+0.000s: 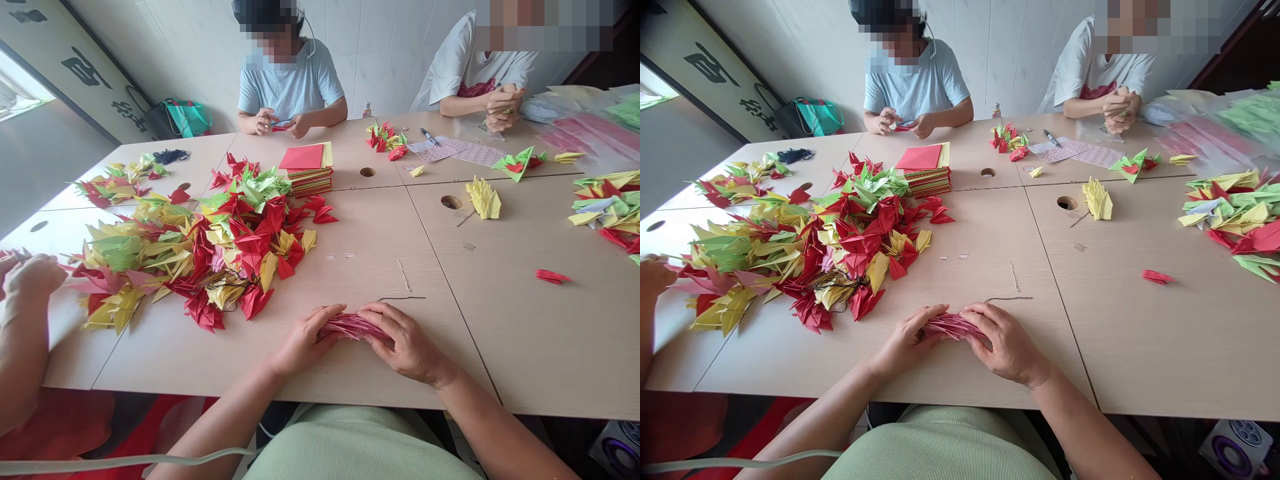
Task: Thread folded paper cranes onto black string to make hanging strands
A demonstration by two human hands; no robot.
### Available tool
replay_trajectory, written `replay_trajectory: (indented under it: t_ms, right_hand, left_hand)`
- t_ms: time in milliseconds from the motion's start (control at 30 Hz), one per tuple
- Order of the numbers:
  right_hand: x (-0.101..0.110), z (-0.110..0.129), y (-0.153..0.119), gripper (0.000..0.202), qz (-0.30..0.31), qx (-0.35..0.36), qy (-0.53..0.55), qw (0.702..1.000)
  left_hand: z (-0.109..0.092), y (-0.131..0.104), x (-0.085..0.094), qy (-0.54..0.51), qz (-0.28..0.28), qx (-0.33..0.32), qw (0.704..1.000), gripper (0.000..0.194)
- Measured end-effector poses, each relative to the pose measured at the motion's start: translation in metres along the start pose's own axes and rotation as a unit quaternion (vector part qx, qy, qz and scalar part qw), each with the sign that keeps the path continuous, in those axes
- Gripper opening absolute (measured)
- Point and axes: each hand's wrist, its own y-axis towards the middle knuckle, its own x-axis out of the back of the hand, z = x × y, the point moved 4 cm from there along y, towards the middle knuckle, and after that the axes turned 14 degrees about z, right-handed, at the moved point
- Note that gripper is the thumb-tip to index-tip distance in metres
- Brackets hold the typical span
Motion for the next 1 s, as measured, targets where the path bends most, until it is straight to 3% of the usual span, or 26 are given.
replay_trajectory:
  t_ms: [400, 1000]
  right_hand:
    - [0.0023, 0.0011, 0.0026, 0.024, 0.0, -0.004, 0.024, 1.0]
    - [0.0011, -0.0013, 0.0009, 0.025, -0.017, 0.002, 0.022, 1.0]
  left_hand:
    - [0.0004, -0.0004, -0.0009, -0.006, 0.008, 0.005, 1.0, 0.046]
    - [-0.0062, 0.0019, 0.0039, -0.015, 0.009, 0.015, 1.0, 0.036]
